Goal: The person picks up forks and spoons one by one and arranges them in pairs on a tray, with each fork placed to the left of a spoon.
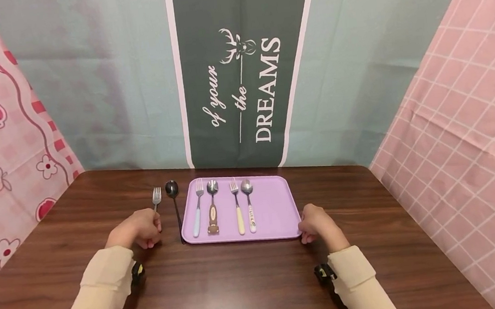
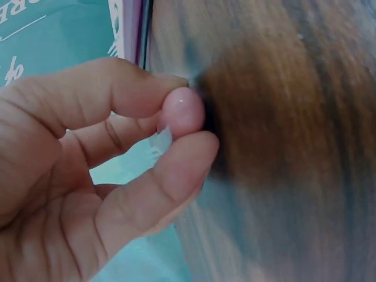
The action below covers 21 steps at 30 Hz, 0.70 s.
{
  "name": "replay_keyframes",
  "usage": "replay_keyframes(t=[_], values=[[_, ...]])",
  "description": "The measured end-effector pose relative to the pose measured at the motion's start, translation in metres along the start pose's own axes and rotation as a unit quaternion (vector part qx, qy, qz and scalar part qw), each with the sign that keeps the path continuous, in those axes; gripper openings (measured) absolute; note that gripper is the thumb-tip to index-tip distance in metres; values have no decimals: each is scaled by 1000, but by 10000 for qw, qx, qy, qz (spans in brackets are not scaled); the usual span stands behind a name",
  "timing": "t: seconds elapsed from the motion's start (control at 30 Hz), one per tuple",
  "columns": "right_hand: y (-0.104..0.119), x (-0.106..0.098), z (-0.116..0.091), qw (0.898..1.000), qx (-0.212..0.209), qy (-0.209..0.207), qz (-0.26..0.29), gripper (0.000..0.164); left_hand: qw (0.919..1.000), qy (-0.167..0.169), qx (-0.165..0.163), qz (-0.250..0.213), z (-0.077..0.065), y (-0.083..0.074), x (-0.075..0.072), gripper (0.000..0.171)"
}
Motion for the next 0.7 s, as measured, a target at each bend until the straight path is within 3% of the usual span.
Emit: replay_keyframes(t=[0.23,0.7], values=[[1,-1,4,10000,4,22,18,14,9996,170,-16,-210,-10,-4,-7,14],[2,-1,-1,9998,187,33,17,15,9992,-298,265,100,-19,1,-17,30]])
Point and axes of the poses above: each hand's wrist, its own z-axis towards the middle knuckle, its own x-axis out of the palm, y = z × x, the point moved 5 cm from there along z, towards the middle knuckle, and after that the axes turned 14 degrees about z, right-handed, at the moved point
